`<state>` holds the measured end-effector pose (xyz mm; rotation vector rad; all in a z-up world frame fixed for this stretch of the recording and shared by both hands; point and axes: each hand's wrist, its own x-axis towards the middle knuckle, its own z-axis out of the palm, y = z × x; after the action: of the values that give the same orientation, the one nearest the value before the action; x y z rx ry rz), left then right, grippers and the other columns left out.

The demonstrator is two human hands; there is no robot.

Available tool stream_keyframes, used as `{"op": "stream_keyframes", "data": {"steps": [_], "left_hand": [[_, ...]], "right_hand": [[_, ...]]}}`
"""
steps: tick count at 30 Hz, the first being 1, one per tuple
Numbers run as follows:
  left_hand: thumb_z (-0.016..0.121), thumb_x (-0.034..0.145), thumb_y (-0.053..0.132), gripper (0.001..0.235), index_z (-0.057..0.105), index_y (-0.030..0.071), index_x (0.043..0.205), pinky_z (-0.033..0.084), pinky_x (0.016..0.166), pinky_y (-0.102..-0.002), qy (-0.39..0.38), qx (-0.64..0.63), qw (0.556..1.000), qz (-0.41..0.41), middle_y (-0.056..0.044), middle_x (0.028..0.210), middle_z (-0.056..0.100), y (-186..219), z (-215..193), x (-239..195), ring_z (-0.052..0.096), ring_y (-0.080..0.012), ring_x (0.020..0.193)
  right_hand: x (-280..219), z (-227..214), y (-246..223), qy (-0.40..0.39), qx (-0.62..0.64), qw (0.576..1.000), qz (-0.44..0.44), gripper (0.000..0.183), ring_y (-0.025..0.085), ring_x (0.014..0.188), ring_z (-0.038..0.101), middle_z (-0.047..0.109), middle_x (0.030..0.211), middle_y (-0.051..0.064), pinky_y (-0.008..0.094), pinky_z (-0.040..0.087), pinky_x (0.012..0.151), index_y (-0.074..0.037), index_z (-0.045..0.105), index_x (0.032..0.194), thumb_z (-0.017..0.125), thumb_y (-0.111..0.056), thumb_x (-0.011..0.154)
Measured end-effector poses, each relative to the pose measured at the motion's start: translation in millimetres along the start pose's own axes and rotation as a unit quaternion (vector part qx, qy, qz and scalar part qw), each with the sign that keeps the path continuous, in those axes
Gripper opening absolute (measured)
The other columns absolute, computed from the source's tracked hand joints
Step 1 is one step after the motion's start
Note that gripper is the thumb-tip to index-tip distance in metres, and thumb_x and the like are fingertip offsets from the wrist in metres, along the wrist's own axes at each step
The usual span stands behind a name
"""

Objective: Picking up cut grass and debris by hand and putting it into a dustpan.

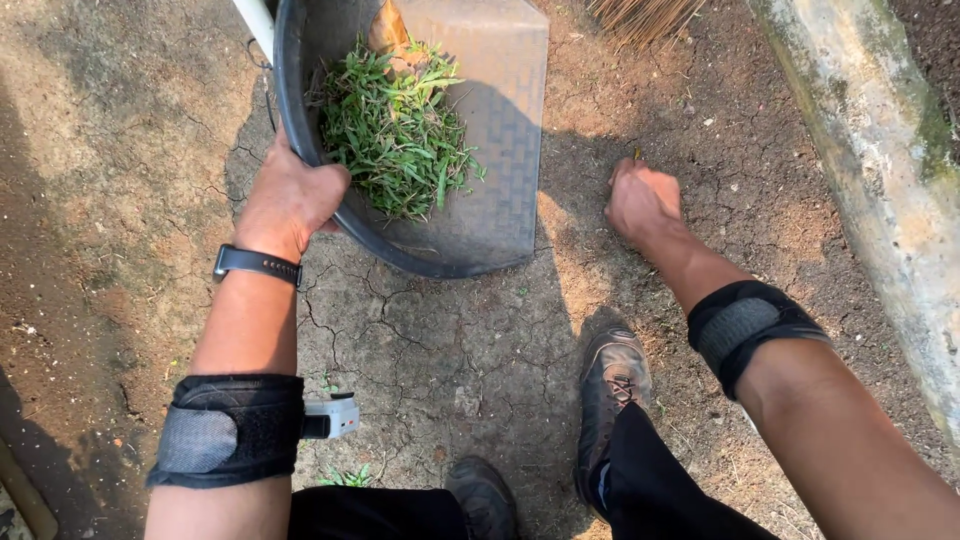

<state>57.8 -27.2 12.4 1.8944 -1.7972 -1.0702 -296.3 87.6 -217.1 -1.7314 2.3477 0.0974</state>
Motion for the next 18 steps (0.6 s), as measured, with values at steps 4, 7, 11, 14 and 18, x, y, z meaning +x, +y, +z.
{"op": "stream_keyframes", "data": {"steps": [4, 7, 11, 14, 18], "left_hand": [[0.056, 0.082, 0.002, 0.08, 0.03, 0.016, 0.157, 0.063, 0.057, -0.035, 0.008, 0.035, 0.999, -0.023, -0.015, 0.111, 0.07, 4.2, 3.3, -1.7, 0.078, -0.03, 0.075], [0.055, 0.081, 0.001, 0.079, 0.031, 0.013, 0.156, 0.065, 0.052, -0.038, 0.02, -0.035, 0.999, 0.031, -0.018, 0.107, 0.073, -3.8, 1.3, 1.1, 0.077, -0.0323, 0.073], [0.055, 0.079, 0.003, 0.092, 0.017, 0.013, 0.161, 0.065, 0.051, -0.04, 0.03, -0.015, 0.999, 0.002, -0.022, 0.104, 0.074, -20.4, 4.2, 12.9, 0.077, -0.0318, 0.068], [0.054, 0.078, 0.003, 0.096, 0.01, 0.011, 0.163, 0.064, 0.053, -0.04, 0.031, 0.022, 0.999, -0.002, -0.024, 0.103, 0.073, -22.2, 3.8, 13.6, 0.077, -0.0321, 0.066], [0.051, 0.078, 0.003, 0.096, 0.008, 0.011, 0.163, 0.065, 0.053, -0.04, 0.005, 0.001, 1.0, 0.001, -0.024, 0.102, 0.074, -12.5, 5.7, 5.4, 0.077, -0.0335, 0.065]], "right_hand": [[10.2, -20.7, -13.2, -0.021, 0.215, 0.965, 0.147, 0.016, 0.035, 0.091, 0.072, 0.071, 0.104, 0.019, 0.043, 0.058, 0.083, -0.006, 0.064, 0.109, 0.05, -0.012, 0.103], [16.4, -52.9, -47.4, 0.112, 0.192, 0.975, 0.019, 0.014, 0.04, 0.096, 0.069, 0.072, 0.104, 0.02, 0.05, 0.053, 0.083, -0.006, 0.064, 0.108, 0.059, -0.014, 0.099], [-6.3, -99.7, -111.8, 0.216, 0.287, 0.913, -0.191, 0.012, 0.038, 0.094, 0.07, 0.074, 0.104, 0.018, 0.049, 0.053, 0.081, -0.006, 0.068, 0.108, 0.061, -0.007, 0.098], [-29.6, -128.8, -146.7, 0.19, 0.312, 0.895, -0.256, 0.013, 0.035, 0.086, 0.071, 0.073, 0.106, 0.015, 0.046, 0.056, 0.076, -0.008, 0.07, 0.107, 0.068, -0.014, 0.096], [-41.1, -121.2, -154.0, 0.091, 0.231, 0.947, -0.202, 0.019, 0.027, 0.077, 0.072, 0.073, 0.098, 0.01, 0.044, 0.058, 0.07, -0.011, 0.072, 0.103, 0.069, -0.03, 0.105]]}}
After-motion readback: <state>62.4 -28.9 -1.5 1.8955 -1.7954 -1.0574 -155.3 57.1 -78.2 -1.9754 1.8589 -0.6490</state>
